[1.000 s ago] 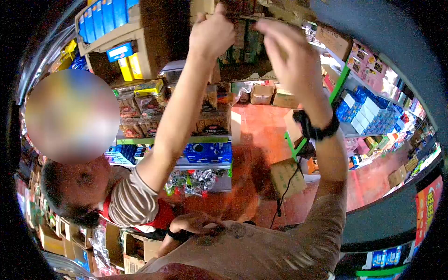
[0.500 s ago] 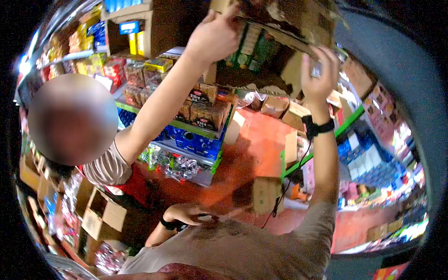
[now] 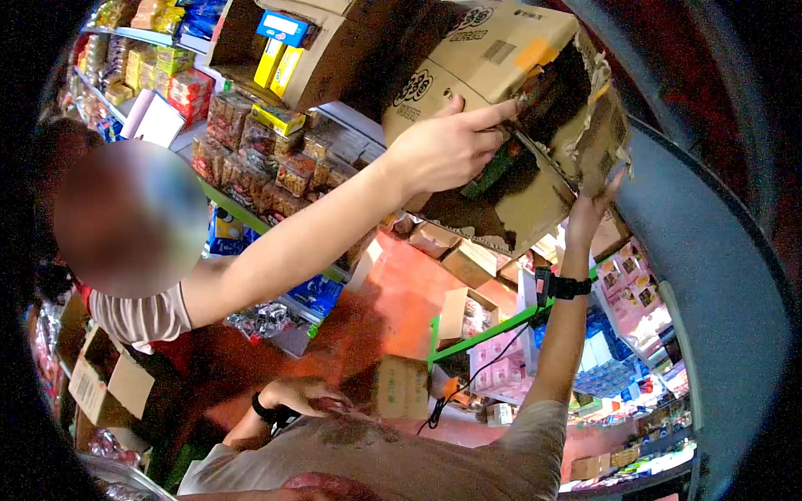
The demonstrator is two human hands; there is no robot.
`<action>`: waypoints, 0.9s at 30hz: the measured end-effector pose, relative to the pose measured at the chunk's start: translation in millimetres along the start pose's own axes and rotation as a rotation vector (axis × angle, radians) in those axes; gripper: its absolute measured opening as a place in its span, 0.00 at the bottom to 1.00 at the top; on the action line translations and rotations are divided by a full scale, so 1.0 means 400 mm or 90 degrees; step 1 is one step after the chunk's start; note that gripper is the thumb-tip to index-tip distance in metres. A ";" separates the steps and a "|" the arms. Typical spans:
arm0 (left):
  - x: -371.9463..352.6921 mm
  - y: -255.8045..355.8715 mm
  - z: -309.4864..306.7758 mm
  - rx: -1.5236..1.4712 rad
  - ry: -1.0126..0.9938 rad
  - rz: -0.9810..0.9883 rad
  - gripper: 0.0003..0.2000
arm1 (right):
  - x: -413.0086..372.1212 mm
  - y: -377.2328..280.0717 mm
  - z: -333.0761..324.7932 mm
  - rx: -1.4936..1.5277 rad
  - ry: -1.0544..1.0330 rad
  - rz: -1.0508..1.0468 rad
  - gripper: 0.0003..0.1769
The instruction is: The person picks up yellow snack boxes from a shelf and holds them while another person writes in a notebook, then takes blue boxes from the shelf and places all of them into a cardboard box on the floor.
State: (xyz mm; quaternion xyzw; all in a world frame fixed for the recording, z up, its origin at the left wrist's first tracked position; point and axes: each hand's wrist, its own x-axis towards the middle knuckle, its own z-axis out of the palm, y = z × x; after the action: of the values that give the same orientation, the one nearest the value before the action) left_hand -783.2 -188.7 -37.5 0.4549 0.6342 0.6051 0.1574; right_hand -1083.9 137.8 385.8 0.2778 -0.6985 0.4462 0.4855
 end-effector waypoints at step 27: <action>-0.130 -0.024 -0.124 0.027 0.017 0.021 0.24 | 0.023 0.069 -0.008 0.165 0.070 0.255 0.36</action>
State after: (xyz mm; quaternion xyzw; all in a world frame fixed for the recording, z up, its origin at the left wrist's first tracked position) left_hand -796.3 -258.3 -53.4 0.4600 0.6417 0.5999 0.1291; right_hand -1108.6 153.3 384.9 0.1691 -0.6493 0.6339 0.3847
